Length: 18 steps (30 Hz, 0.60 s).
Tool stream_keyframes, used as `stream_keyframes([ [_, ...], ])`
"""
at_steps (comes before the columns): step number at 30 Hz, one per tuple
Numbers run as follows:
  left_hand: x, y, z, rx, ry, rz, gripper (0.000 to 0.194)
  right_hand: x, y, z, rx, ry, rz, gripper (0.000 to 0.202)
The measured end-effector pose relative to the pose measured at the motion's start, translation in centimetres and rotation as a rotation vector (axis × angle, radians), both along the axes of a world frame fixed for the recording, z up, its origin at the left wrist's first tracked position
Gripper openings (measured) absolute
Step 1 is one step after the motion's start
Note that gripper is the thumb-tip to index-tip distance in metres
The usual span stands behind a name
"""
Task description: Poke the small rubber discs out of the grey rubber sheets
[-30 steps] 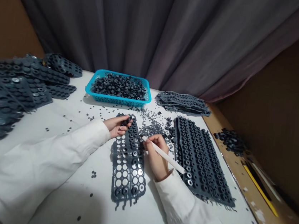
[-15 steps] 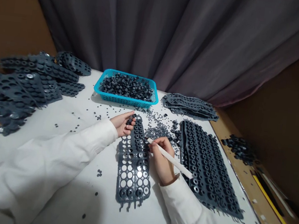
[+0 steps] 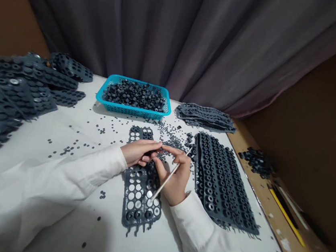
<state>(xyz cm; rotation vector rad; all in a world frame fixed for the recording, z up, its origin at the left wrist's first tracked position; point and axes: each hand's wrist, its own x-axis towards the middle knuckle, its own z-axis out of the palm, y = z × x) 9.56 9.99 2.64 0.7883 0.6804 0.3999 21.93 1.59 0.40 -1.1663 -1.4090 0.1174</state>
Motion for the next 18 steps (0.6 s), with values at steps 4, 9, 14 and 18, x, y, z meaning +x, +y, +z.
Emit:
stream_keyframes([
  [4, 0.1, -0.5, -0.4, 0.066, 0.021, -0.065, 0.047, 0.0, 0.0, 0.1, -0.013, 0.057, -0.057, 0.035],
  [9, 0.1, -0.3, -1.2, 0.248, 0.081, -0.08, 0.051, 0.1, -0.1, 0.1, -0.063, 0.131, -0.041, 0.032],
  [14, -0.1, -0.5, -1.2, 0.495, 0.09, -0.089, 0.046, 0.1, -0.2, 0.1, -0.108, 0.153, -0.036, 0.03],
  [18, -0.4, -0.6, -1.2, 0.577, 0.063, -0.115, 0.037, 0.3, -0.3, 0.3, -0.134, 0.148, -0.023, 0.031],
])
